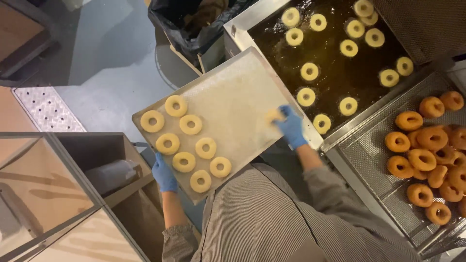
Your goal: Frying raw dough donuts in a deep fryer and transferring cooked donuts onto a tray.
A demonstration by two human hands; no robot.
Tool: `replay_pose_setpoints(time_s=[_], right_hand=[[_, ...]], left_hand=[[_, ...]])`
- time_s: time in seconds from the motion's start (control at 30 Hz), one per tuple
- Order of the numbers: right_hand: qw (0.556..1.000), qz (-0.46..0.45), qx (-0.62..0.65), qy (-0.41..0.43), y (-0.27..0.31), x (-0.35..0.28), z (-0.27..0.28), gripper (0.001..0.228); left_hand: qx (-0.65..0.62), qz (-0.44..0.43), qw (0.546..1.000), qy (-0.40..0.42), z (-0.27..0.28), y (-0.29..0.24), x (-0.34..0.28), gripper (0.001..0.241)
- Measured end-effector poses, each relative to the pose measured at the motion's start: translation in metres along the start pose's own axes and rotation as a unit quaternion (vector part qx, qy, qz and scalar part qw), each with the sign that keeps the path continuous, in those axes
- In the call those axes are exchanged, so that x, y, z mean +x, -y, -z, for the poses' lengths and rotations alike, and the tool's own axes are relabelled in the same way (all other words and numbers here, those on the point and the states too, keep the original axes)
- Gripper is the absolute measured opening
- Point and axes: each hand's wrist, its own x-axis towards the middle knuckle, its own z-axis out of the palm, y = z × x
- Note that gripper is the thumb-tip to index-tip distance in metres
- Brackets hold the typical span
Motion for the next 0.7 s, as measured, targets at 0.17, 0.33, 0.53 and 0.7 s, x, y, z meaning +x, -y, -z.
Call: replay_pose_setpoints(time_s=[0.17, 0.33, 0.53, 0.7], right_hand=[[0.981, 0.009, -0.190, -0.031, -0.122, 0.119, 0.048, 0.045], [0.943, 0.118, -0.297, -0.091, -0.112, 0.164, 0.021, 0.038], [0.971, 0.233, -0.023, 0.041, 0.043, 0.138, -0.168, 0.025], [0.933, 0.031, 0.282, 0.221, 0.157, 0.090, -0.290, 0.029]], left_hand=[[-0.013, -0.005, 1.000, 0.004, -0.001, 0.015, 0.010, 0.050], [-0.033, 0.013, 0.999, 0.008, 0.005, 0.037, 0.011, 0.051], [-0.001, -0.003, 1.000, -0.002, 0.009, 0.037, 0.006, 0.052], [0.018, -0.016, 1.000, 0.002, 0.004, 0.036, 0.003, 0.051]])
